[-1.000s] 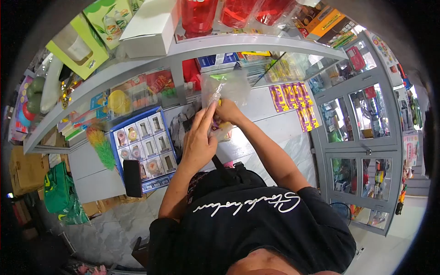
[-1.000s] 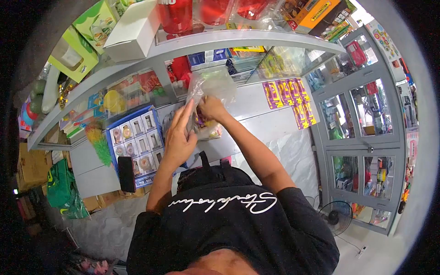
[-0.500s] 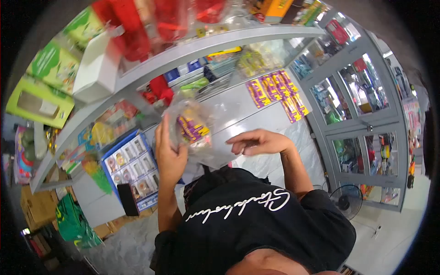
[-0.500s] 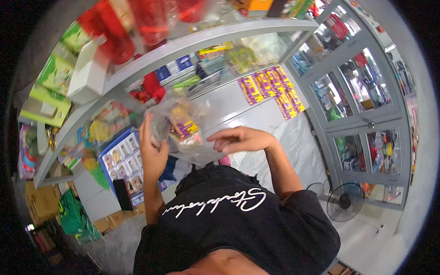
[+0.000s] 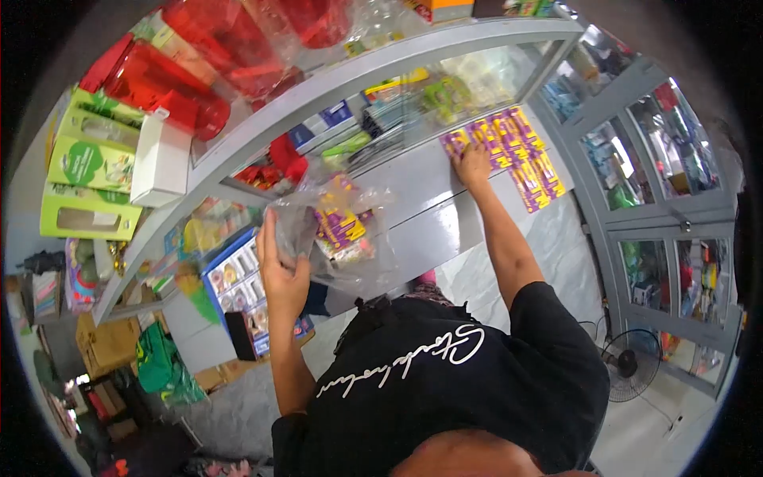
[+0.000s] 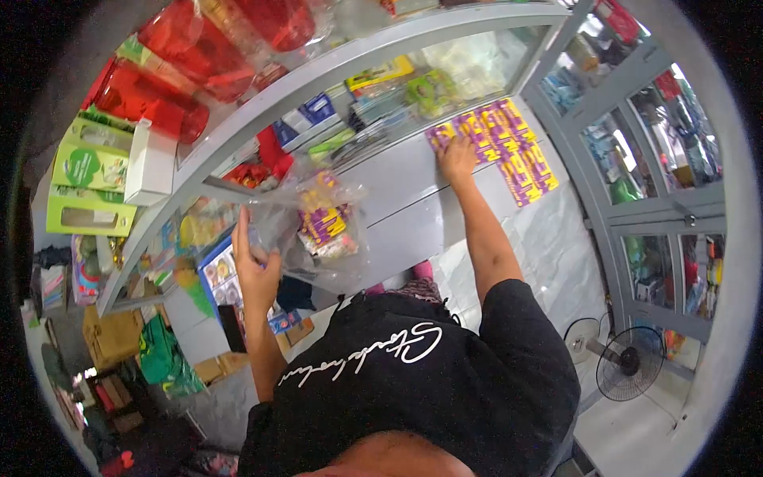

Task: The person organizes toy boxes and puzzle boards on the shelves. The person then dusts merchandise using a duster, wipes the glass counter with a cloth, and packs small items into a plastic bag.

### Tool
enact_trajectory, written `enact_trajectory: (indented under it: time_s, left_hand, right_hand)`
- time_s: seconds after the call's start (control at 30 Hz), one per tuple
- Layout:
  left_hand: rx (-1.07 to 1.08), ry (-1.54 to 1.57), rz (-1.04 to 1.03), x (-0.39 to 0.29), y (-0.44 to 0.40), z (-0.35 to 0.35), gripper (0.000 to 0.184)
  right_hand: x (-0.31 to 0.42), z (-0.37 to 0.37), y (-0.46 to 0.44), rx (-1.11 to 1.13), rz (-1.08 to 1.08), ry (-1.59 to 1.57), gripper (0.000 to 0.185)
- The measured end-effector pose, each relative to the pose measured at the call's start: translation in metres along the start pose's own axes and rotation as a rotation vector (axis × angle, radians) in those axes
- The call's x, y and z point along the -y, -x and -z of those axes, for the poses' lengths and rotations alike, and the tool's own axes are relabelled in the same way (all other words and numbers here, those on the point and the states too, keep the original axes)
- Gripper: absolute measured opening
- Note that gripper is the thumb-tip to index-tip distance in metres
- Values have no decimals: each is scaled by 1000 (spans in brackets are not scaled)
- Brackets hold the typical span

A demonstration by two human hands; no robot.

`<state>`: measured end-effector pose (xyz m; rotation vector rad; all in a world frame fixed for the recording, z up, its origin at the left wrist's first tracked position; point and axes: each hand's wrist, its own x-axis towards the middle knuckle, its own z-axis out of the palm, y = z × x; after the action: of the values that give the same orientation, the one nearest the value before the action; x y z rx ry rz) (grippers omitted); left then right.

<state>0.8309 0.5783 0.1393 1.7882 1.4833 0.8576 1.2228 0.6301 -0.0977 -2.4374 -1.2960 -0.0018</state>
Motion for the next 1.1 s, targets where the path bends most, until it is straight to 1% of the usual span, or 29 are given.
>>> enact_trajectory:
  time_s: [0.07,0.13,0.2,0.23,0.27,0.3,0.33,0.4,0.43,0.47,0.5,0.53,0.57,0.6,0.63,0.7,0.73,0.8,0.87,0.9,0.93,0.97,1.03,1.07,1.1]
  left_hand:
    - [-81,-231,-342,8,-5,-1,78]
    - [-69,-230,-334,7,-5,2,78]
    - [40,15,-66,-6,-2,5,78]
    - [43,3,-105,-4,-2,7,77]
    - [35,13,-95,3,-5,7,77]
    - [6,-39,-232,12,-8,5,77]
    - [19,-29,-234,11,-6,7,76]
    - [46,-8,-236,9,-3,10,75]
    - [88,65,-221,8,-4,10,75]
    - [131,140,-207,8,-5,10,75]
    - [124,54,-292,10,-5,10,77]
    - [134,66,-300,12,-5,11,77]
    - [120,55,-304,15,-5,11,77]
    - [106,41,-307,17,-5,11,78]
    - [114,48,-315,19,-5,13,78]
    - [76,36,-321,25,-3,16,79]
    - [89,45,-334,27,-2,16,79]
    - [77,56,-312,30,0,14,80]
    - [74,58,-375,33,-1,14,81]
    - [57,58,-334,34,-1,14,82]
    - [34,55,-290,34,-1,13,83]
    - [36,65,-302,33,-1,13,83]
    - [-7,113,-266,28,-2,13,79]
    - [-8,112,-274,29,-2,13,79]
    - [-20,110,-234,31,-2,12,79]
  right_hand:
    - [-1,-3,3,9,25,-14,42]
    - [-8,6,4,0,46,-14,42]
    - [-11,37,8,495,-141,-353,40]
    - [-3,68,21,560,-184,-682,40]
    - [6,106,40,619,-229,-1010,40]
    - [18,140,60,674,-191,-1186,38]
    - [34,168,79,727,-154,-1365,36]
    - [70,204,112,830,-46,-1426,33]
    - [89,211,123,905,1,-1355,28]
    - [106,201,129,954,209,-1230,38]
    - [140,216,135,1064,131,-1058,32]
    - [161,204,140,1035,174,-970,28]
    - [178,184,140,920,264,-778,36]
    - [193,156,140,711,426,-593,46]
    - [205,129,138,675,469,-462,53]
    - [234,97,140,459,481,-287,44]
    - [243,78,142,447,466,-280,44]
    - [246,54,136,415,542,-346,47]
    - [239,71,156,355,520,-357,51]
    - [235,102,155,641,559,-239,59]
    - [220,123,165,545,658,-311,54]
    - [201,142,171,448,763,-384,50]
    - [165,191,153,971,826,-496,48]
    - [147,215,143,1089,733,-694,44]
    - [127,232,131,1202,632,-894,42]
